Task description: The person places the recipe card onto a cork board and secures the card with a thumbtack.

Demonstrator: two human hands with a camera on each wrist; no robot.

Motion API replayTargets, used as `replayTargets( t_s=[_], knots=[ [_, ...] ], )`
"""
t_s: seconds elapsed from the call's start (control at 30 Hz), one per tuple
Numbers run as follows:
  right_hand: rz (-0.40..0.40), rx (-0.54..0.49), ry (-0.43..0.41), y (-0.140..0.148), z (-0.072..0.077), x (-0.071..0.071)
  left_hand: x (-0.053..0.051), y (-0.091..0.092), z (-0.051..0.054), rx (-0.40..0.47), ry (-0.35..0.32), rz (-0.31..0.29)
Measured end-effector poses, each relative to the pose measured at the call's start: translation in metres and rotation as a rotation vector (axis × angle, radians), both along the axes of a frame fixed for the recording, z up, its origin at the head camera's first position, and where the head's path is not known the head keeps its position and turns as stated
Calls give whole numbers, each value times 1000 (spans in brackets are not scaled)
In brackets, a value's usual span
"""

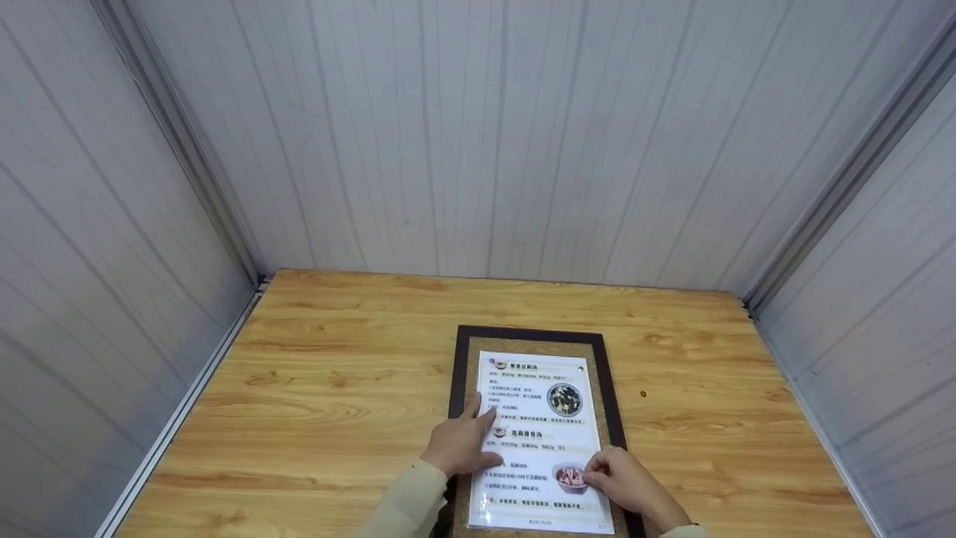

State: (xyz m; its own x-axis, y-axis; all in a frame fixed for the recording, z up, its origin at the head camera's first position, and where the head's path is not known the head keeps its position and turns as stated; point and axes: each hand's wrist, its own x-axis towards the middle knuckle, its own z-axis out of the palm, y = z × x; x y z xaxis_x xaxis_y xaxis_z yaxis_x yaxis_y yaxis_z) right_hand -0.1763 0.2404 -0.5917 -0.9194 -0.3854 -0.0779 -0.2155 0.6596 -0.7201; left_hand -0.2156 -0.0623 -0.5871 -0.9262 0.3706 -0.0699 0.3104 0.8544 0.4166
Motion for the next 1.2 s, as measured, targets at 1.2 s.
replayTargets(
  t_s=[1.2],
  knots=[
    [11, -63, -136, 2, 4, -11, 2, -2, -1, 8, 49, -41]
  ],
)
